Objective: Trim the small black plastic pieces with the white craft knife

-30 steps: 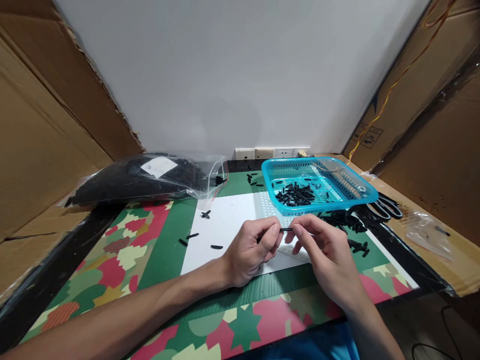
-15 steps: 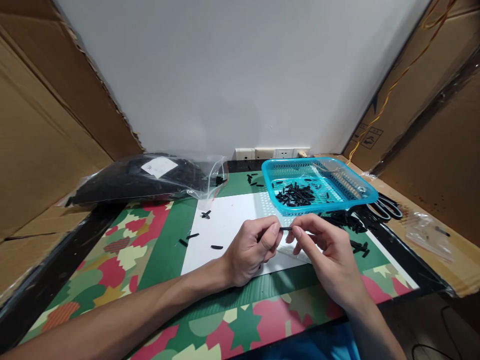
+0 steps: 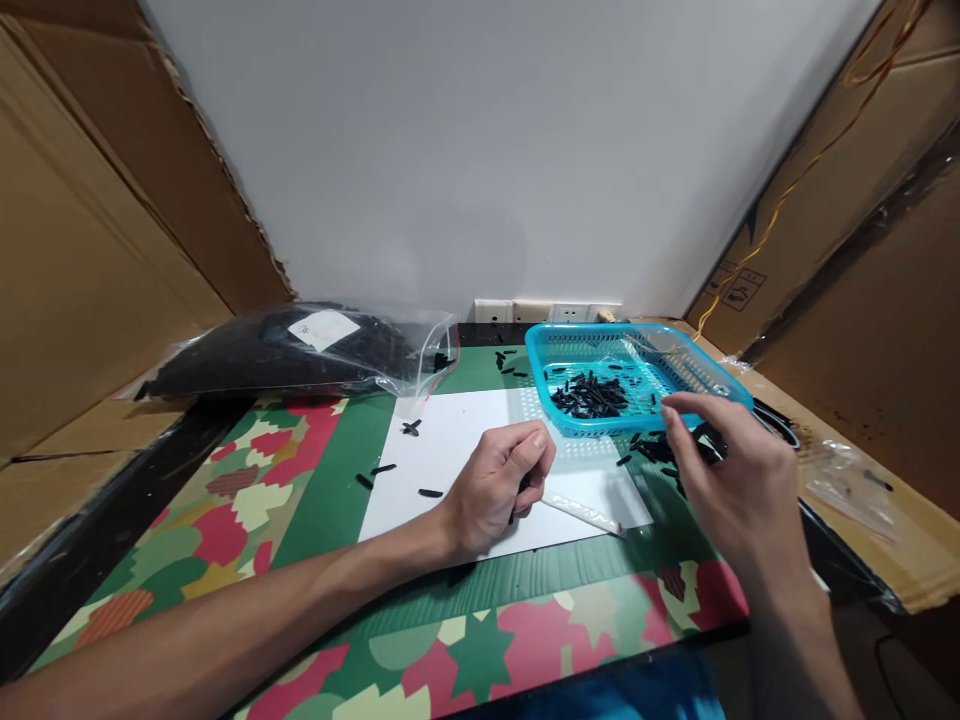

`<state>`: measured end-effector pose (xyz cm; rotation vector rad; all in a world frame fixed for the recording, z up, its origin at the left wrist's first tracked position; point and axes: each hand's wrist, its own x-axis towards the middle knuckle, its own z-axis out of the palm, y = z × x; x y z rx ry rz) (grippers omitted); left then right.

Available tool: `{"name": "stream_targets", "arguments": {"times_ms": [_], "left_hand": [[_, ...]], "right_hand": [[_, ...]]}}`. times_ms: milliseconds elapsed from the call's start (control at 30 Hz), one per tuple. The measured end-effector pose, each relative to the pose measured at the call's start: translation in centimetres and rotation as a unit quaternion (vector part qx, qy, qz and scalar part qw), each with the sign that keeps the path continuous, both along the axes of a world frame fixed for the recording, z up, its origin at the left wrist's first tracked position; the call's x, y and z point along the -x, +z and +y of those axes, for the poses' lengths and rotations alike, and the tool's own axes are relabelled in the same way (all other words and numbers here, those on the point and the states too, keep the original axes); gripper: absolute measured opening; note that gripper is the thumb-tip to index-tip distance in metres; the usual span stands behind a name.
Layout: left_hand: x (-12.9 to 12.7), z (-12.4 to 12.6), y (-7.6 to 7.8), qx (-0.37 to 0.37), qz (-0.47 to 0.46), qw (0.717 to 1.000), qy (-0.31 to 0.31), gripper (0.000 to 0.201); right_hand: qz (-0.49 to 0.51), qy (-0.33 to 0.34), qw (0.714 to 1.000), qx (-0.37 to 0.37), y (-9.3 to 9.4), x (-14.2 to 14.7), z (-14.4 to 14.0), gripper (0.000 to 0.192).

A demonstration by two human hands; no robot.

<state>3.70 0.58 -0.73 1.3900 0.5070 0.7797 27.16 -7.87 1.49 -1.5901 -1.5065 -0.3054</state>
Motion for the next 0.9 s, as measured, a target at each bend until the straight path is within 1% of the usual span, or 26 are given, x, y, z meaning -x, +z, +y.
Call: {"name": "stream_targets", "arguments": {"times_ms": [67, 100, 167, 200, 233, 267, 333, 433, 500, 567, 633, 667, 833, 900], "left_hand": [[0.0, 0.1, 0.1, 0.006, 0.004, 1.0, 0.008, 0.048], [0.0, 0.1, 0.1, 0.009, 0.006, 1.0, 0.014, 0.047], [0.1, 0.2, 0.2, -0.003, 0.012, 1.0, 0.027, 0.047], [0.1, 0.3, 0.3, -0.017, 0.019, 0.999, 0.036, 0.047], [0.1, 0.4, 0.3, -0.033, 0.028, 0.998, 0.044, 0.047], [0.2, 0.6, 0.3, -0.051, 0.038, 0.997, 0.052, 0.047], [0.2, 0.8, 0.3, -0.084, 0.055, 0.993, 0.065, 0.048], [0.2, 1.0, 0.3, -0.119, 0.064, 0.988, 0.075, 0.047], [0.1, 1.0, 0.2, -0.111, 0.055, 0.99, 0.067, 0.046], [0.1, 0.8, 0.1, -0.073, 0.039, 0.996, 0.044, 0.047], [0.1, 0.6, 0.0, -0.042, 0.028, 0.998, 0.022, 0.048], [0.1, 0.6, 0.0, -0.041, 0.027, 0.999, 0.018, 0.048], [0.2, 0.6, -0.2, -0.109, 0.052, 0.991, 0.053, 0.048], [0.1, 0.7, -0.2, -0.124, 0.06, 0.989, 0.058, 0.049]], "right_hand": [[0.027, 0.047, 0.998, -0.011, -0.2, 2.0, -0.4, 0.013], [0.039, 0.091, 0.995, -0.013, -0.4, 3.3, -0.7, 0.011], [0.041, 0.204, 0.978, 0.015, -0.7, 5.9, -1.1, 0.011], [0.023, 0.255, 0.966, 0.043, -0.9, 7.1, -1.1, 0.011], [0.005, 0.283, 0.958, 0.056, -1.2, 8.2, -1.1, 0.01], [-0.009, 0.291, 0.954, 0.068, -1.5, 9.0, -1.0, 0.008], [-0.028, 0.274, 0.96, 0.047, -2.1, 10.0, -0.7, 0.008], [-0.017, 0.269, 0.962, 0.035, -2.7, 10.3, -0.4, 0.011], [0.019, 0.274, 0.961, 0.044, -2.8, 10.1, -0.5, 0.01], [0.05, 0.272, 0.959, 0.058, -2.7, 9.9, -0.6, 0.009], [0.062, 0.266, 0.959, 0.072, -2.7, 9.8, -0.7, 0.01], [0.061, 0.263, 0.96, 0.076, -2.7, 9.8, -0.7, 0.01], [0.052, 0.252, 0.963, 0.075, -3.2, 9.9, -0.6, 0.013], [0.079, 0.253, 0.961, 0.078, -3.2, 9.9, -0.6, 0.012]]}}
